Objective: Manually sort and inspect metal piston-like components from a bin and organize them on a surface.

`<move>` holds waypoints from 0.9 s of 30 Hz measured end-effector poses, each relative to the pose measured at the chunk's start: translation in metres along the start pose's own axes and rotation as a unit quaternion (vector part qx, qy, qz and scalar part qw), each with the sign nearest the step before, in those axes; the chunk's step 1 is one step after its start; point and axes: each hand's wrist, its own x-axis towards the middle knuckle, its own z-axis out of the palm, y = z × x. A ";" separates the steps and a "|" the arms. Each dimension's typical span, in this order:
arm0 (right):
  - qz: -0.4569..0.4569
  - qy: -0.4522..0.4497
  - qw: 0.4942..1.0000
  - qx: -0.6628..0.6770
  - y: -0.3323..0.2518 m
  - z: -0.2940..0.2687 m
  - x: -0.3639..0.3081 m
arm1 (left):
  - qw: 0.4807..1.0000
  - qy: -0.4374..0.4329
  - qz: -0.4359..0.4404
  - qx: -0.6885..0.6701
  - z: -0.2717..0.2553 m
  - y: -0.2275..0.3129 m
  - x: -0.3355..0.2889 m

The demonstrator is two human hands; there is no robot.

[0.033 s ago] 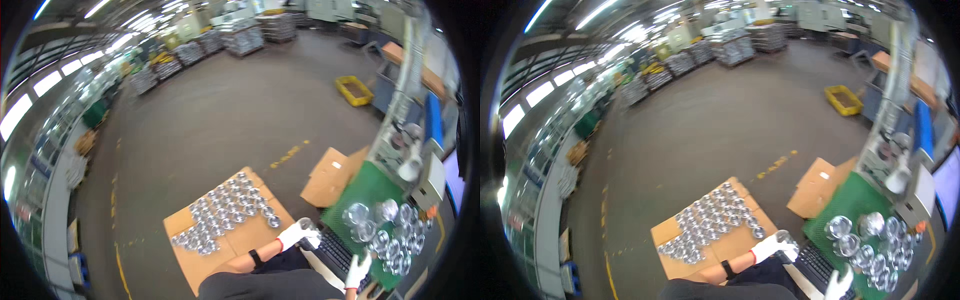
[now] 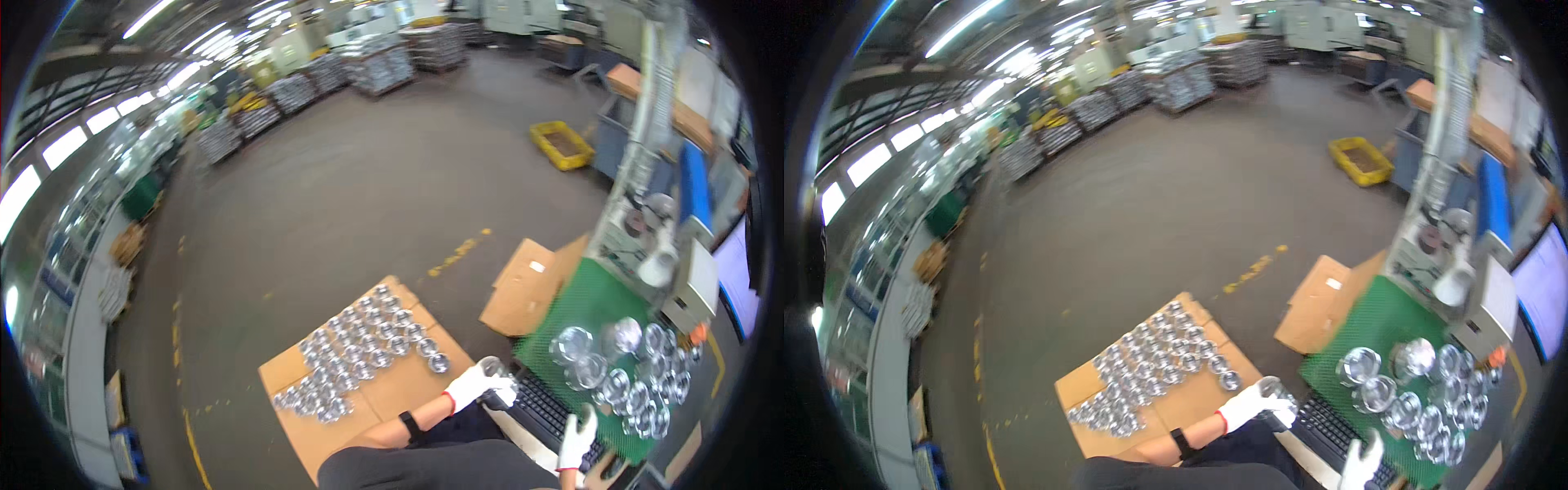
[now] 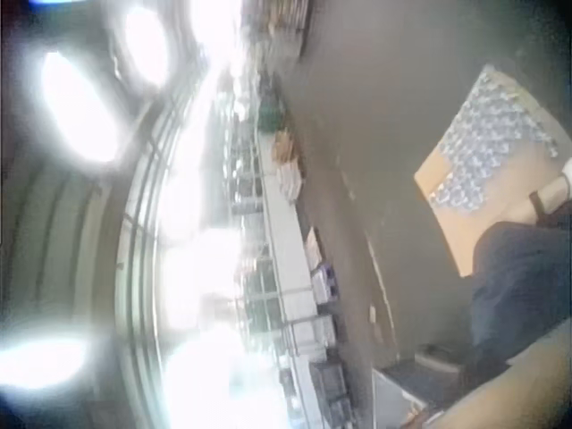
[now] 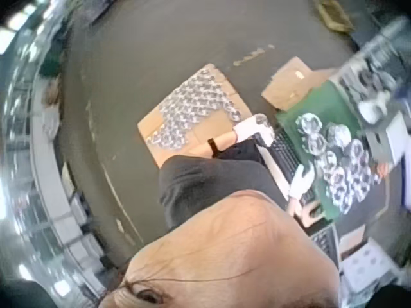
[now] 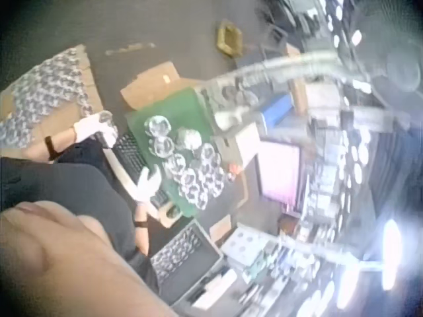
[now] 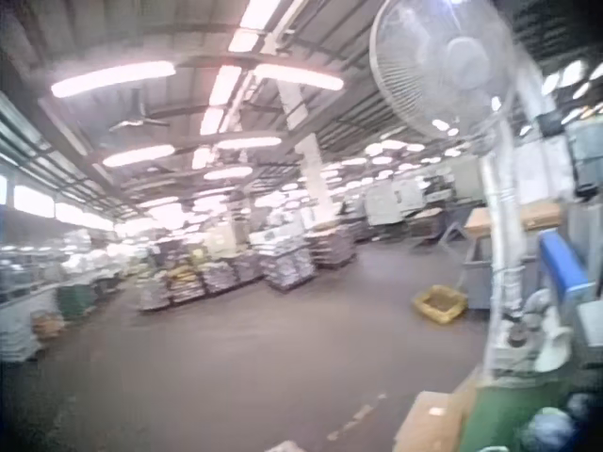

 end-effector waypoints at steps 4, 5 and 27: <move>0.123 -0.039 0.982 0.137 -0.004 0.004 -0.040 | 0.975 -0.085 0.008 0.206 0.025 0.046 -0.014; 0.153 -0.069 0.969 0.182 -0.011 0.003 -0.045 | 0.958 -0.081 0.039 0.273 0.034 0.054 -0.009; 0.457 -0.239 0.604 0.608 -0.205 0.034 0.027 | 0.983 -0.147 -0.029 -0.104 0.040 0.065 -0.028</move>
